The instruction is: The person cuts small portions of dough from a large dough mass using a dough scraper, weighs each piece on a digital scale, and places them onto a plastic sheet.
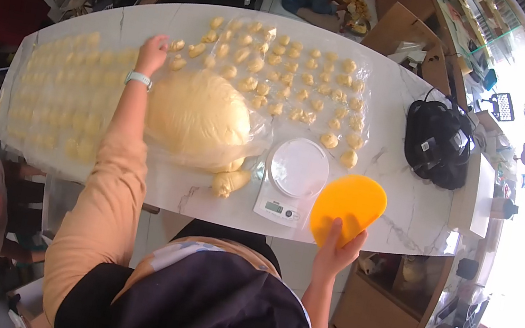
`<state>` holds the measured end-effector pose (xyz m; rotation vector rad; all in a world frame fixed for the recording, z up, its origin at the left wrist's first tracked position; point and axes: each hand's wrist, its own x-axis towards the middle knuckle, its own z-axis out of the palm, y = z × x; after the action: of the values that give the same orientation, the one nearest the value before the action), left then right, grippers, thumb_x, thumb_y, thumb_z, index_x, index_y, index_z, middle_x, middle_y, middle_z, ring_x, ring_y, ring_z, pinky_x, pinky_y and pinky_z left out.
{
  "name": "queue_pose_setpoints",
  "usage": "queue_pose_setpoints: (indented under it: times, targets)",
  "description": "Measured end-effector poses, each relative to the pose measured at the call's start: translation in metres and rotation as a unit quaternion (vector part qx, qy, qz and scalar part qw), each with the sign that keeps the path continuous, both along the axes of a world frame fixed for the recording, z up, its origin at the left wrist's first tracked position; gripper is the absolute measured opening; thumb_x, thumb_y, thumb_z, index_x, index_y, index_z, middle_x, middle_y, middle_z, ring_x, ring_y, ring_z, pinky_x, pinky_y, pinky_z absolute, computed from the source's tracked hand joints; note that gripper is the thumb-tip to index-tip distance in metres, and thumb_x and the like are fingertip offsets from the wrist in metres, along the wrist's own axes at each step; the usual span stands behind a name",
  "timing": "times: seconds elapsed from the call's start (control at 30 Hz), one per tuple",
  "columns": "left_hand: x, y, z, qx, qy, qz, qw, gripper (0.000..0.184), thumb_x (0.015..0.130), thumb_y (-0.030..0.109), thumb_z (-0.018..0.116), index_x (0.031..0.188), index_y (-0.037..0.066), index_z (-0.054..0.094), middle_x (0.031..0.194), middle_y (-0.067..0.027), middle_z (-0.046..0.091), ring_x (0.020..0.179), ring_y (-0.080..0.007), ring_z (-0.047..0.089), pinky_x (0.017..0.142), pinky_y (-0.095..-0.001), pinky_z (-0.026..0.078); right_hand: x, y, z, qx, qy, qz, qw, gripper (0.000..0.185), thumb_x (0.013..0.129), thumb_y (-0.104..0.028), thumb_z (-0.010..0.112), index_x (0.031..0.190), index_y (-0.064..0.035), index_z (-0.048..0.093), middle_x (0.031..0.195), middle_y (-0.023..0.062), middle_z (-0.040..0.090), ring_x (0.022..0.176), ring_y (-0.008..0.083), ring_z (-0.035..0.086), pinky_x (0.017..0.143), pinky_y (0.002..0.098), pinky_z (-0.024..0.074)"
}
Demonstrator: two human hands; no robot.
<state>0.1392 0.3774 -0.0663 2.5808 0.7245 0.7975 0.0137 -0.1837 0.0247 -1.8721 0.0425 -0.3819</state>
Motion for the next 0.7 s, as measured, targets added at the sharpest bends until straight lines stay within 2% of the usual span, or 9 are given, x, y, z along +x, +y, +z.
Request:
queue_pose_setpoints:
  times: [0.07,0.13,0.17,0.23,0.27,0.3,0.43,0.6,0.7]
  targets:
    - [-0.041,-0.055,0.06,-0.044,-0.171,-0.057,0.983,0.018,0.086,0.015,0.065,0.1,0.004,0.065,0.095,-0.0105,0.067,0.084,-0.0183,0.065,0.076,-0.0278,0.05,0.008,0.001,-0.008,0.02,-0.047,0.004,0.999,0.031,0.089,-0.014,0.063,0.113,-0.0002,0.049,0.096,0.0083,0.062,0.086,0.0138,0.06,0.074,0.0266,0.0484]
    - [-0.099,-0.142,0.101,-0.196,-0.259,-0.098,0.941,0.017,0.088,0.02,0.063,0.087,0.003,0.065,0.076,-0.0084,0.066,0.067,-0.0167,0.062,0.063,-0.0283,0.048,0.008,0.017,0.0,0.06,-0.013,0.087,0.994,0.032,0.089,-0.012,0.062,0.114,-0.0005,0.047,0.096,0.0094,0.063,0.085,0.0139,0.06,0.074,0.0281,0.0492]
    - [-0.131,-0.175,0.091,-0.183,-0.231,-0.109,0.949,0.018,0.086,0.021,0.066,0.084,0.003,0.065,0.07,-0.0061,0.064,0.063,-0.0141,0.06,0.059,-0.0253,0.046,0.007,0.026,0.003,0.082,0.002,0.128,0.988,0.032,0.089,-0.011,0.062,0.115,-0.0007,0.046,0.096,0.01,0.063,0.085,0.014,0.061,0.073,0.0288,0.0496]
    - [-0.183,-0.239,0.062,-0.165,-0.215,-0.192,0.943,0.014,0.08,0.016,0.072,0.078,0.004,0.064,0.068,-0.0064,0.063,0.061,-0.0159,0.061,0.058,-0.0254,0.047,0.008,0.042,-0.006,-0.057,0.026,0.282,0.957,0.032,0.09,-0.013,0.06,0.116,-0.0011,0.045,0.092,0.0143,0.065,0.082,0.0189,0.064,0.069,0.0314,0.0507]
    - [-0.203,-0.264,0.037,-0.21,-0.139,-0.223,0.942,0.023,0.076,0.017,0.076,0.091,0.004,0.064,0.085,-0.0093,0.065,0.077,-0.0212,0.063,0.069,-0.0299,0.049,0.008,0.061,0.011,-0.131,0.121,0.346,0.921,0.031,0.091,-0.018,0.057,0.113,-0.0007,0.045,0.088,0.0191,0.066,0.077,0.0297,0.067,0.064,0.034,0.0515]
    - [-0.21,-0.284,0.033,-0.167,-0.087,-0.223,0.957,0.034,0.074,0.018,0.077,0.1,0.004,0.061,0.095,-0.0107,0.063,0.087,-0.0243,0.061,0.076,-0.033,0.048,0.009,0.079,0.011,-0.183,0.159,0.386,0.89,0.029,0.09,-0.02,0.056,0.111,-0.003,0.045,0.081,0.0205,0.064,0.071,0.0373,0.064,0.057,0.0372,0.0505]
    - [-0.221,-0.309,0.0,-0.132,-0.043,-0.217,0.966,0.063,0.069,0.022,0.08,0.121,0.004,0.051,0.119,-0.0133,0.056,0.108,-0.032,0.052,0.093,-0.0407,0.04,0.023,0.116,0.013,-0.263,0.008,0.482,0.836,0.032,0.086,-0.015,0.059,0.113,-0.0025,0.046,0.075,0.019,0.062,0.064,0.0368,0.062,0.055,0.0388,0.0494]
    - [-0.214,-0.312,0.003,-0.187,-0.041,-0.187,0.964,0.044,0.071,0.014,0.077,0.108,0.003,0.057,0.103,-0.0127,0.06,0.095,-0.0294,0.058,0.083,-0.0384,0.046,0.025,0.126,0.031,-0.207,-0.033,0.493,0.845,0.029,0.084,-0.017,0.059,0.109,-0.0042,0.05,0.077,0.0192,0.062,0.062,0.0377,0.061,0.054,0.0431,0.0487]
    - [-0.225,-0.313,-0.004,-0.204,-0.072,-0.201,0.956,0.035,0.071,0.01,0.076,0.101,0.003,0.059,0.096,-0.0118,0.061,0.088,-0.0276,0.06,0.076,-0.0364,0.049,0.017,0.116,0.021,-0.291,-0.03,0.514,0.806,0.026,0.082,-0.016,0.06,0.105,-0.0081,0.05,0.067,0.0139,0.061,0.056,0.0339,0.059,0.048,0.0412,0.0465]
